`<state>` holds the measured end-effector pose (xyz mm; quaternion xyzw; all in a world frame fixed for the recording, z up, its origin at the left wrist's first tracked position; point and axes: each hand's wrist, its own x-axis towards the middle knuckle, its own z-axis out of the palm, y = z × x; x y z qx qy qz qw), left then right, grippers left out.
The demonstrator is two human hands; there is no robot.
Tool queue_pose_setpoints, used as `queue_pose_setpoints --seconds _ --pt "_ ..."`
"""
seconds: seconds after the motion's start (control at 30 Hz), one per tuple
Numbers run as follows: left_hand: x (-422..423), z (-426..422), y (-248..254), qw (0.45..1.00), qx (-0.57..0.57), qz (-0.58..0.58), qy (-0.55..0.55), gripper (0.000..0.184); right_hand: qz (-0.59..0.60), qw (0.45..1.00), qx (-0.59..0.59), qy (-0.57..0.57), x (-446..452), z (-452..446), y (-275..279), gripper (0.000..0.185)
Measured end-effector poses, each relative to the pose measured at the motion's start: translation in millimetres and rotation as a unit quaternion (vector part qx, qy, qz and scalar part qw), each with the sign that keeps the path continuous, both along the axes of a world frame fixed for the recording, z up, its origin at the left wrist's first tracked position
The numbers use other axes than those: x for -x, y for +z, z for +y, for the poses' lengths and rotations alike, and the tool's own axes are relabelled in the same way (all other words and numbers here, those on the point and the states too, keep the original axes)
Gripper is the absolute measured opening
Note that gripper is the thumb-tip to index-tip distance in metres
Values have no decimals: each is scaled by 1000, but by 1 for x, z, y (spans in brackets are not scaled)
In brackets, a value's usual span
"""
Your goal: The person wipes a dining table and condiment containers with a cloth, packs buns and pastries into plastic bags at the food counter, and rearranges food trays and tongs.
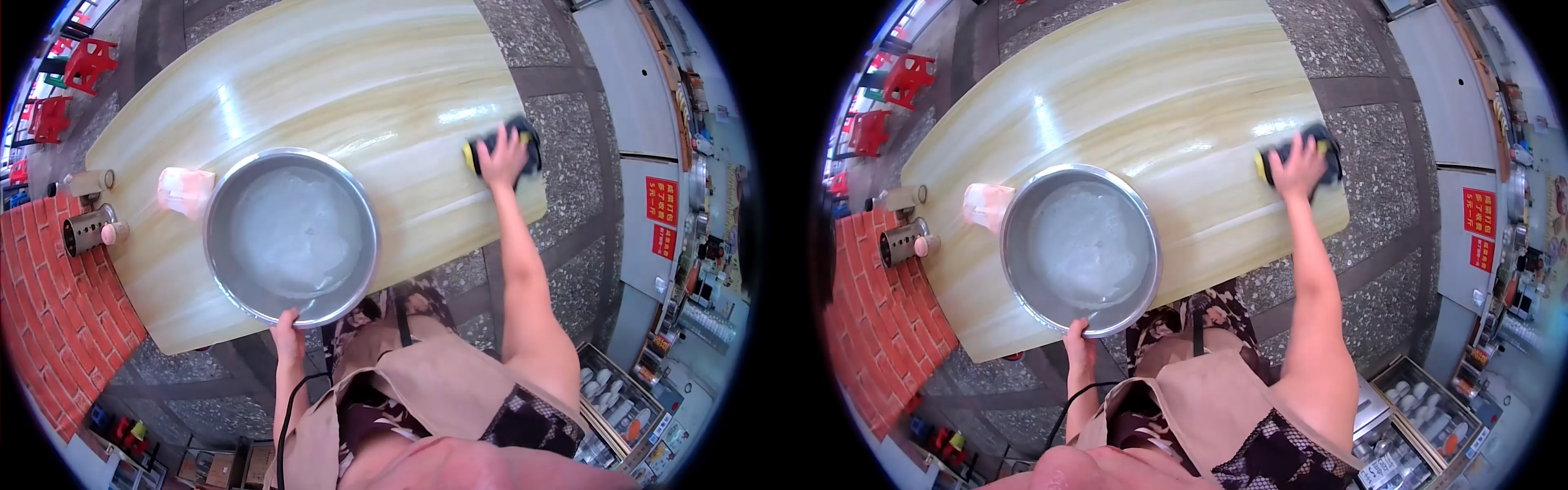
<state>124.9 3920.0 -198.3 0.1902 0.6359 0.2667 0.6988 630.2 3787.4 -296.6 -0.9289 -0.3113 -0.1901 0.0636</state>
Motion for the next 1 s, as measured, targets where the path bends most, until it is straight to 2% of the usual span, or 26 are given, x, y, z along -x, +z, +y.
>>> queue_pose_setpoints --seconds 0.03,0.1,0.13,0.17,0.2,0.23,0.27,0.3,0.33,0.4,0.43,0.47,0.5,0.53,0.57,0.63,0.77,0.93,1.0 --pt "-2 -2 1 1000 -3 0 0 6 11 1000 -7 6 -3 52 11 57" --pt "-8 -1 3 999 -7 27 29 6 4 989 -68 131 7 153 6 56" --pt "-7 0 1 999 -9 24 29 6 19 985 -37 167 39 201 24 54" --pt "-3 -1 0 1000 -12 20 15 6 111 959 -39 259 63 243 16 58" --pt "2 -3 -3 1000 -13 18 2 7 87 932 -78 342 100 270 12 60" --pt "6 -2 -5 1000 -8 5 -8 8 132 879 -57 455 130 288 16 60" --pt "0 0 -1 1000 -8 16 7 7 103 814 -30 571 151 296 12 56" --pt "1 -1 -1 1000 -7 23 16 7 38 779 -71 622 168 305 10 53" --pt "2 -1 -3 999 -9 29 28 7 105 777 -87 615 166 296 7 52" --pt "11 1 -10 1000 -10 15 13 6 170 810 -89 555 137 251 10 52" --pt "15 3 -10 1000 -9 -2 -4 9 173 849 -97 490 115 220 15 52" --pt "15 5 -8 1000 -6 -2 -6 9 169 884 -104 424 85 191 19 52" --pt "14 7 -6 1000 0 -20 -19 20 92 946 -108 293 57 157 12 53" --pt "10 9 -4 999 5 -38 -30 31 41 972 -102 205 27 114 7 51" --pt "-3 11 1 999 2 -33 -25 33 8 989 -96 112 9 67 7 50" --pt "-38 13 20 999 -8 -25 -25 33 14 999 -29 3 4 -22 9 56" --pt "-69 24 2 996 -31 -53 -65 26 96 995 -27 -2 59 -138 11 64" --pt "-118 39 -11 980 -29 -86 -179 16 192 977 57 80 96 -165 33 72" --pt "-157 41 10 978 -19 -62 -196 16 183 969 107 126 75 -175 41 89"
